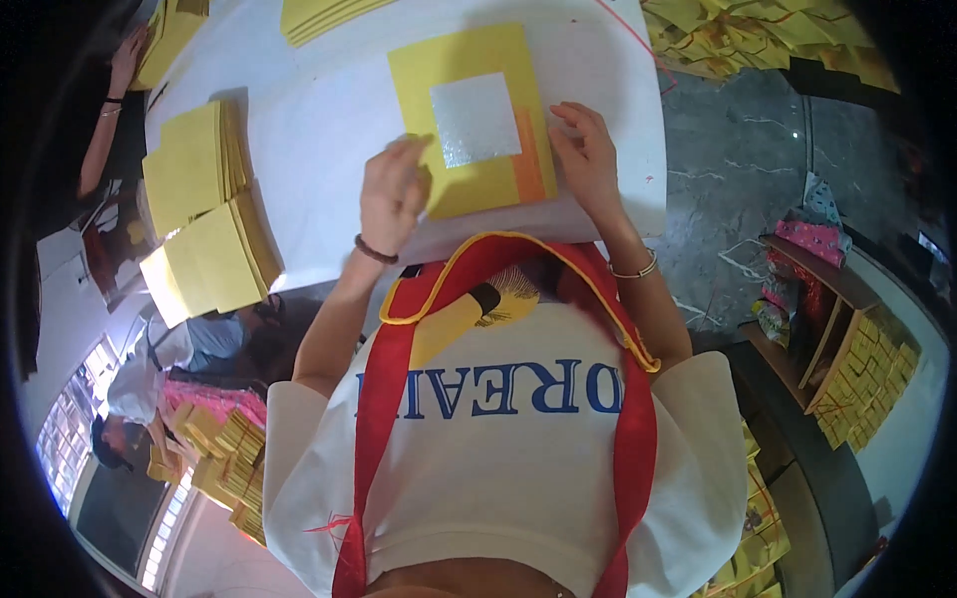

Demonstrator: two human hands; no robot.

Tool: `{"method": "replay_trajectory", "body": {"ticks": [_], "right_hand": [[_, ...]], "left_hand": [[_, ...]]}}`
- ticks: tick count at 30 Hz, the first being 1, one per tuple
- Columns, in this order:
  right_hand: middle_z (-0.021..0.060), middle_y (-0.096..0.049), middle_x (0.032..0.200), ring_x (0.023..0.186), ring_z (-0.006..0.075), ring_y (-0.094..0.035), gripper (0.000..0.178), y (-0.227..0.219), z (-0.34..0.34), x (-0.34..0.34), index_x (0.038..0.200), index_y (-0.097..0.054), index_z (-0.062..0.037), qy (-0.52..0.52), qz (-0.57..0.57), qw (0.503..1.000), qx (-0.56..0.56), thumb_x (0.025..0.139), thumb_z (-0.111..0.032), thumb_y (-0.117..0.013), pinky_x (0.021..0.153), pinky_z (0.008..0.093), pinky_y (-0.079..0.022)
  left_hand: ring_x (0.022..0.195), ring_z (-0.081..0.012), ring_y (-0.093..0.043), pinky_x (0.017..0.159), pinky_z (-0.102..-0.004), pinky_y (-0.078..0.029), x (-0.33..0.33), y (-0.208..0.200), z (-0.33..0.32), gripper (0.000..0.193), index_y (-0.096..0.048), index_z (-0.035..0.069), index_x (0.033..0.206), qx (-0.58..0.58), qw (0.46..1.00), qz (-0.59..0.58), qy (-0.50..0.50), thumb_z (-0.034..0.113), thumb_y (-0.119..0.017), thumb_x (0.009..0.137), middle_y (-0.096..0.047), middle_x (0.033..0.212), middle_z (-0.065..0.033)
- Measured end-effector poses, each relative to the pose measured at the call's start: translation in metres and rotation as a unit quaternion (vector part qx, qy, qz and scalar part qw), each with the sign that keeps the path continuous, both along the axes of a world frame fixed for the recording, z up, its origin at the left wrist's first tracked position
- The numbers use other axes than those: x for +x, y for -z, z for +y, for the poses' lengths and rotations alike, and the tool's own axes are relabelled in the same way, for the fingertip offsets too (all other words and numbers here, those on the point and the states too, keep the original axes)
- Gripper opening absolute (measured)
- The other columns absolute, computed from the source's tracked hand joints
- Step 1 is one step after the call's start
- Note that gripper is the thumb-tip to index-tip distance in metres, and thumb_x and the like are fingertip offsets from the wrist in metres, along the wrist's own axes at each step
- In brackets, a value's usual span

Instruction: Folding and stacking yellow joss paper sheets on a table.

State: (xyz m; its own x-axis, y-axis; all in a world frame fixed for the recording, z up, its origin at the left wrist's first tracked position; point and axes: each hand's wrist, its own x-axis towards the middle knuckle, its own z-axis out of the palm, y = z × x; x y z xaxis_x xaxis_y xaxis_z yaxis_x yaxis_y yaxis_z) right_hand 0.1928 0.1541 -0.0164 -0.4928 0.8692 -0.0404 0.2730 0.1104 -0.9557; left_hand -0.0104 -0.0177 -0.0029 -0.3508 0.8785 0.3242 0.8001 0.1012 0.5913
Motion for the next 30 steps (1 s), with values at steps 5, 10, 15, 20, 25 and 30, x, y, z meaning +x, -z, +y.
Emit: {"method": "replay_trajectory", "body": {"ticks": [5, 10, 15, 20, 25, 30], "right_hand": [[0.0051, -0.058, 0.104, 0.095, 0.0123, -0.051, 0.021, -0.012, -0.012, -0.003, 0.105, -0.061, -0.0057, -0.15, -0.113, 0.977, 0.105, 0.085, -0.008, -0.057, 0.078, 0.0244, -0.043], [0.005, -0.057, 0.103, 0.09, 0.0127, -0.054, 0.018, 0.003, -0.002, -0.003, 0.102, -0.061, -0.003, -0.149, -0.058, 0.985, 0.065, 0.085, -0.006, -0.057, 0.076, 0.0235, -0.043], [0.0055, -0.057, 0.103, 0.091, 0.013, -0.054, 0.017, 0.013, 0.001, 0.0, 0.101, -0.062, -0.0013, -0.166, -0.008, 0.984, 0.058, 0.086, -0.006, -0.056, 0.079, 0.0236, -0.043], [0.005, -0.057, 0.104, 0.095, 0.0132, -0.053, 0.016, 0.016, 0.002, 0.002, 0.099, -0.062, -0.0006, -0.142, 0.012, 0.99, -0.002, 0.089, -0.01, -0.054, 0.085, 0.0236, -0.041], [0.0049, -0.058, 0.1, 0.091, 0.0137, -0.054, 0.018, 0.024, 0.0, -0.001, 0.098, -0.062, -0.0009, -0.112, 0.037, 0.993, 0.01, 0.088, -0.014, -0.056, 0.081, 0.0238, -0.041], [0.0053, -0.059, 0.095, 0.087, 0.0144, -0.055, 0.019, 0.028, 0.0, -0.003, 0.097, -0.062, -0.0014, -0.099, 0.054, 0.993, 0.032, 0.087, -0.017, -0.058, 0.077, 0.0245, -0.043]], "left_hand": [[0.105, -0.0273, -0.05, 0.087, -0.0384, -0.038, 0.034, -0.004, -0.025, 0.049, -0.058, 0.013, 0.111, -0.056, 0.991, 0.073, 0.1, 0.018, -0.073, 0.065, -0.052, 0.116, -0.0072], [0.102, -0.0235, -0.051, 0.081, -0.0369, -0.041, 0.027, 0.0, -0.018, 0.042, -0.059, 0.012, 0.105, -0.04, 0.98, 0.141, 0.136, 0.018, -0.072, 0.065, -0.055, 0.11, -0.0052], [0.081, -0.0213, -0.057, 0.069, -0.0332, -0.047, 0.019, -0.007, -0.009, 0.015, -0.063, 0.008, 0.087, -0.004, 0.977, 0.114, 0.179, 0.016, -0.066, 0.074, -0.061, 0.086, -0.0043], [0.069, -0.0248, -0.057, 0.063, -0.035, -0.047, 0.014, -0.008, -0.002, 0.011, -0.063, 0.006, 0.083, -0.026, 0.988, 0.01, 0.153, 0.016, -0.063, 0.079, -0.061, 0.074, -0.0073], [0.068, -0.027, -0.058, 0.063, -0.0366, -0.047, 0.008, -0.011, 0.004, 0.013, -0.063, 0.004, 0.084, -0.074, 0.982, -0.108, 0.138, 0.016, -0.058, 0.082, -0.061, 0.071, -0.0101], [0.067, -0.0269, -0.059, 0.062, -0.0367, -0.047, 0.012, -0.009, 0.005, 0.013, -0.063, 0.005, 0.082, -0.091, 0.982, -0.124, 0.108, 0.017, -0.057, 0.08, -0.062, 0.07, -0.0098]]}}
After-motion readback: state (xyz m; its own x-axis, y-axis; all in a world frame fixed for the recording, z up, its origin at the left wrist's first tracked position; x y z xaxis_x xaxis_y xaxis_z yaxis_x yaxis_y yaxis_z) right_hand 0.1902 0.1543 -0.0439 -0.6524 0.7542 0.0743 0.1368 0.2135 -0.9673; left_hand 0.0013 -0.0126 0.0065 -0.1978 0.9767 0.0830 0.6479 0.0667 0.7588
